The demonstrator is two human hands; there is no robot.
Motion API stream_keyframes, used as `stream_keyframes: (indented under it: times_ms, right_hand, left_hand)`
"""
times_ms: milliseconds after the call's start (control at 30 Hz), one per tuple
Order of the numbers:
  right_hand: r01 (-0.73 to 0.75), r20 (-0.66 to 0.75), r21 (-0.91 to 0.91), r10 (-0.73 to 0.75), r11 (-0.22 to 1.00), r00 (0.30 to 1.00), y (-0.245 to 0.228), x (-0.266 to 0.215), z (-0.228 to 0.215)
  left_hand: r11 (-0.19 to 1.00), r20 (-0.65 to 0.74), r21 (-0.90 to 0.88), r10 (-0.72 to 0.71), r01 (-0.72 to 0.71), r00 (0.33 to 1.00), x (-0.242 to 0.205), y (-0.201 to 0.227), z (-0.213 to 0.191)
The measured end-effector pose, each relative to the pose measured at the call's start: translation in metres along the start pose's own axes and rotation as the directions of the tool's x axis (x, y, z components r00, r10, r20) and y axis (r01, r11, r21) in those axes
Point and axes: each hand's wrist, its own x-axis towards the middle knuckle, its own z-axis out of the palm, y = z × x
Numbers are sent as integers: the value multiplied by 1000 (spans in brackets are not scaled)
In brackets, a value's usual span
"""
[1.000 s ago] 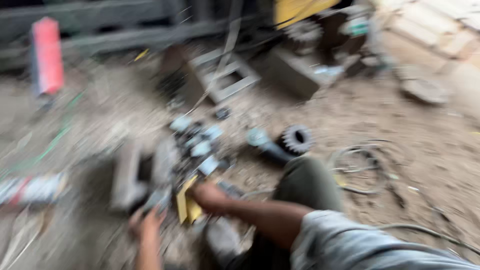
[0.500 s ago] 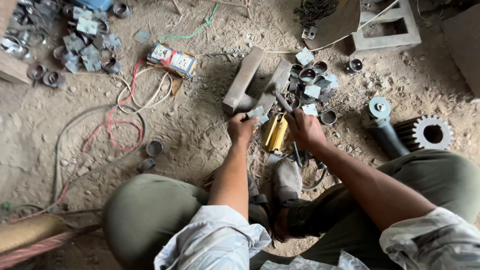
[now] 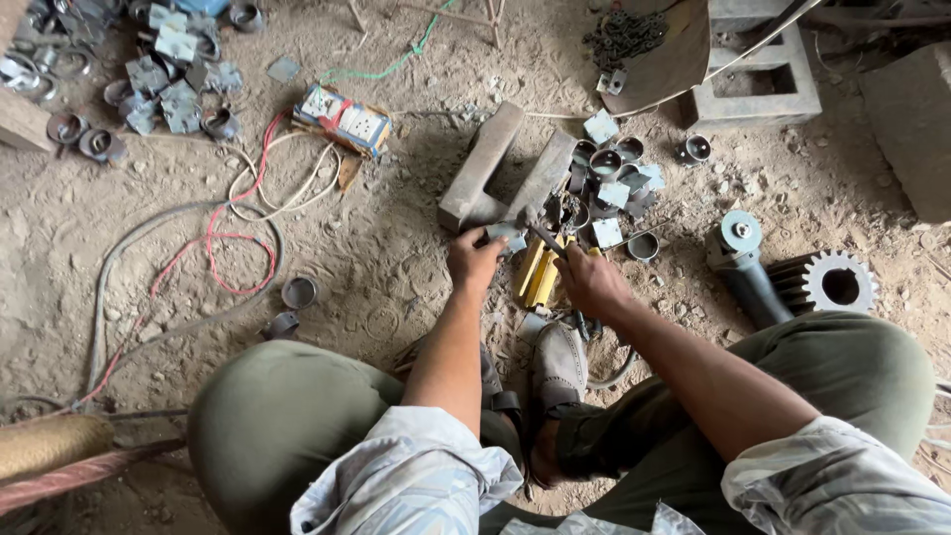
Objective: The person sits on the ground and uses a hammer to repeatedly strike small metal pieces placed on a metal block. They pick up each piece, position it, strike it several times, and then inspect it before moving to the next piece.
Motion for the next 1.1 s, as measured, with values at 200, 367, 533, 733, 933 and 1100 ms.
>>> stream_keyframes:
  times_ms: [200, 367, 533, 733, 933, 1100]
  right_hand:
    - [-20, 2, 27, 20, 999, 1000, 9, 4, 10]
    - [63, -60, 145, -55, 987, 997, -5, -2, -9]
    - [356, -408, 120, -281, 927, 869, -12, -6, -21]
    - [75, -40, 28, -74, 997, 996, 9, -3, 9]
    - [216, -236, -26, -216, 976, 947, -9, -1, -13]
    - [51, -149, -73, -62, 996, 987, -5, -5, -2]
  left_hand:
    - [938, -35, -335, -106, 88, 994, -13, -8, 7]
    - [933, -5, -350, -95, 87, 996, -9, -10, 9]
    - [967, -3, -221, 132, -130, 991, -6, -16, 2]
    - [992, -35, -121, 15, -19, 999, -2, -8, 6]
    - [997, -14, -56, 51, -52, 999, 1, -9, 3]
    - [986, -34, 14, 166, -166, 986, 3, -10, -2]
